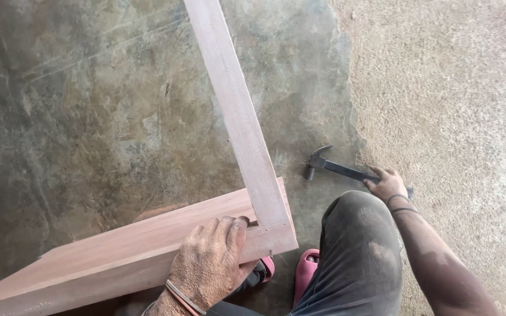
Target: The person sits on the workshop floor assembling a wooden furniture frame. They hammer nails into the corner joints, use pincers to pull out bent nails, reposition and flip the frame, and press the joints together to check the fit.
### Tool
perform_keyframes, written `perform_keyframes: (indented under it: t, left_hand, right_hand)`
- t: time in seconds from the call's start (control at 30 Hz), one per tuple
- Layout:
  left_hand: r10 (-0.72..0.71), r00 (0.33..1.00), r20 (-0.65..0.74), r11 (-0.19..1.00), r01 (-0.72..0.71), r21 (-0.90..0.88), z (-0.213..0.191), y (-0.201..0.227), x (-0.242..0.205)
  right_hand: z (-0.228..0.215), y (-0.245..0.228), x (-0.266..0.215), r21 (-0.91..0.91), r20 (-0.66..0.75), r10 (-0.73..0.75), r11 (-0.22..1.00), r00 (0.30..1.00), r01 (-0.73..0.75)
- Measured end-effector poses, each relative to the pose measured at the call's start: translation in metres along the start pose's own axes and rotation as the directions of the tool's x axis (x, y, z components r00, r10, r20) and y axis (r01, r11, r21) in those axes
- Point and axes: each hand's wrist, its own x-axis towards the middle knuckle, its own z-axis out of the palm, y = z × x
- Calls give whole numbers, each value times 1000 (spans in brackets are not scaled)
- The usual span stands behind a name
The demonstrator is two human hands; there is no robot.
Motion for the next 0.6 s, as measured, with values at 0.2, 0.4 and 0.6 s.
perform_keyframes:
  t: [0.2, 0.4, 0.6]
  left_hand:
    - [37, 999, -13, 999, -37, 13, -3, 0, 2]
    - [69, 998, -13, 998, -69, -9, -7, -1, 3]
    - [67, 996, 51, 998, -67, 1, -12, 1, 3]
  right_hand:
    - [14, -21, -23, -83, -181, -39, 996, 983, 24]
    - [8, -30, -5, -296, -67, -123, 950, 990, 98]
    - [7, -31, 38, -259, 463, 1, 957, 886, 134]
